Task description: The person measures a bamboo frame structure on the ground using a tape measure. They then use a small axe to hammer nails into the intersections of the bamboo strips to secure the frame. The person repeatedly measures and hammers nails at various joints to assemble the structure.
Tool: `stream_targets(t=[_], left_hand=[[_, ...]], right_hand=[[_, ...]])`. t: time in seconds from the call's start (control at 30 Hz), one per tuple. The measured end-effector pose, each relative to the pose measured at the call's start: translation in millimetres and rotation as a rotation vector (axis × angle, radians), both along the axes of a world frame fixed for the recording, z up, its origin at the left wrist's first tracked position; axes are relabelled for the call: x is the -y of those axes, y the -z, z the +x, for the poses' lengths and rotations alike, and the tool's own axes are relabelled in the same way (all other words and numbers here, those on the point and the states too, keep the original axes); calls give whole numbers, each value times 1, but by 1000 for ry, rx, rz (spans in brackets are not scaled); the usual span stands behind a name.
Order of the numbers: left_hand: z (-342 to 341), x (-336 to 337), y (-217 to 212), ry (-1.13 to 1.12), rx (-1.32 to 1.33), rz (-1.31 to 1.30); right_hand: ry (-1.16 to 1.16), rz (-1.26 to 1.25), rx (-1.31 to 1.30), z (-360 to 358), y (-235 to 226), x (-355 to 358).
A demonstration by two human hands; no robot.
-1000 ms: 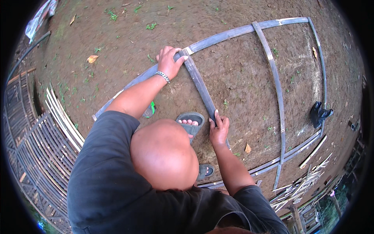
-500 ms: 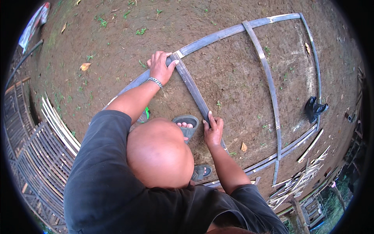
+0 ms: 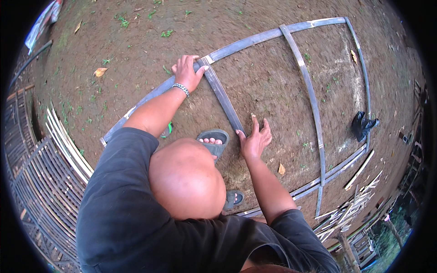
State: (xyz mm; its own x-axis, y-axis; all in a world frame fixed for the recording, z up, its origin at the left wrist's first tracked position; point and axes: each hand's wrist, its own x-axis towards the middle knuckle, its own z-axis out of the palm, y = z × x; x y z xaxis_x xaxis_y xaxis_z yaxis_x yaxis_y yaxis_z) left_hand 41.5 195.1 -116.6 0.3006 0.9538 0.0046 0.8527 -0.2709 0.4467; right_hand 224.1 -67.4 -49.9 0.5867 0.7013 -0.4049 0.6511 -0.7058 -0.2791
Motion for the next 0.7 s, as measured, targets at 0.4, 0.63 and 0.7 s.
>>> stream_targets(t=[0.4, 0.63, 0.7], left_hand=[[15, 96, -56, 588, -170, -137], [63, 72, -111, 999, -554, -378], [91, 91, -108, 922, -538, -343]], right_hand=[[-17, -146, -29, 8, -7, -5], [1, -117, -144, 25, -14, 0], [25, -84, -155, 23, -11, 15]])
